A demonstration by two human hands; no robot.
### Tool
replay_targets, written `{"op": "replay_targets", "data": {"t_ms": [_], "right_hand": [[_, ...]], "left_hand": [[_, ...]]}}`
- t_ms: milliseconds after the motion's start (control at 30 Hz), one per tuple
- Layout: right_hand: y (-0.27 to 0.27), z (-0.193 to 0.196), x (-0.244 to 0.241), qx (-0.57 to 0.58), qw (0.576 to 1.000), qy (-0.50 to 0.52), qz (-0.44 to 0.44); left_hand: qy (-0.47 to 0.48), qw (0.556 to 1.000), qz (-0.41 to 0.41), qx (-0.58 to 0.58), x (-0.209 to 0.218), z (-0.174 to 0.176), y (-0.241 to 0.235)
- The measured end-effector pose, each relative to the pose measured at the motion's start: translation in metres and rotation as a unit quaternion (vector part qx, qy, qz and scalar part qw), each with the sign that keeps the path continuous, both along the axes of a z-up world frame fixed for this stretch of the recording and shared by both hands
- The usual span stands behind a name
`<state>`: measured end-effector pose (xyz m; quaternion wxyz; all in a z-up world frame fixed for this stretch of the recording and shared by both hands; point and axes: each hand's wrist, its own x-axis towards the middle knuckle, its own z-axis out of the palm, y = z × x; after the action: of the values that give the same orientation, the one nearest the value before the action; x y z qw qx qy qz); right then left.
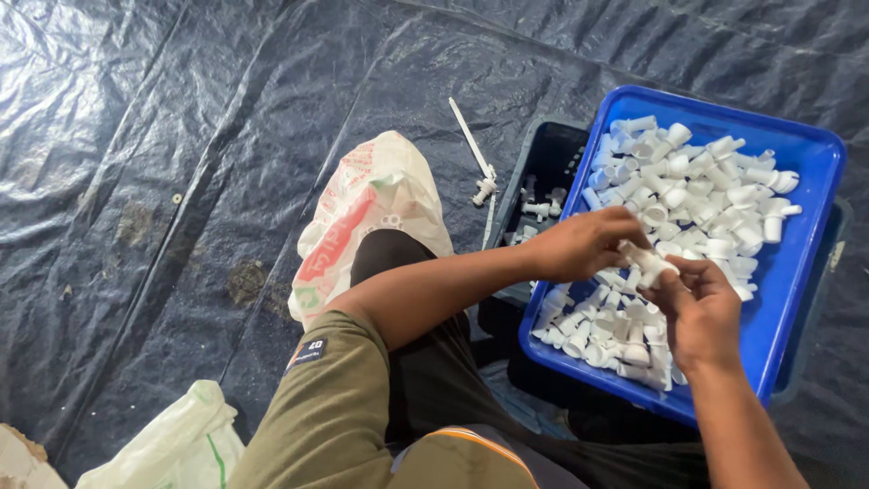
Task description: The person sits on a tarp and repeatedly picks up small white plastic components from a blue tray. They connect two pieces together by hand and place the assembled unit into a white plastic bag. The process is repeated continuously throughout the clip.
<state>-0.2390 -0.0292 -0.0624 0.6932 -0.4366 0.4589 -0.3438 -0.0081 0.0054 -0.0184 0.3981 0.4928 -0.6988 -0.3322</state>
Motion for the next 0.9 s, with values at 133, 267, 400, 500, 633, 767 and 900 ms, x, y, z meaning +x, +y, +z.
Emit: {"op": "replay_targets", "data": {"t_ms": [133,267,400,500,633,767,900], "right_hand": [[-0.005,0.001,0.002,-0.038,0.999,-0.011,-0.001],[0.003,0.001,0.006,-0.142,0.985,0.088,0.039],[0.003,0.005,0.007,-0.086,0.992,0.087,0.029],[-0.005,0.006,0.003,0.063,0.997,0.003,-0.037],[-0.003,-0.004,0.0,-0.085,0.991,0.103,0.005],[0.003,-0.004,0.0,-0.145,0.987,0.066,0.034],[-0.002,0.003,-0.004,0.0,0.995,-0.089,0.041]], "left_hand": [[0.003,0.988,0.025,-0.152,0.008,-0.002,-0.003],[-0.024,0.977,0.037,0.209,0.005,-0.007,-0.009],[-0.025,0.987,0.019,0.155,0.006,-0.013,-0.004],[0.001,0.999,-0.031,-0.034,0.004,-0.015,-0.005],[0.085,0.976,0.071,0.187,0.01,-0.015,-0.006],[0.1,0.948,0.055,0.298,0.008,-0.006,-0.003],[-0.007,0.992,0.005,0.125,0.009,0.004,0.004]]}}
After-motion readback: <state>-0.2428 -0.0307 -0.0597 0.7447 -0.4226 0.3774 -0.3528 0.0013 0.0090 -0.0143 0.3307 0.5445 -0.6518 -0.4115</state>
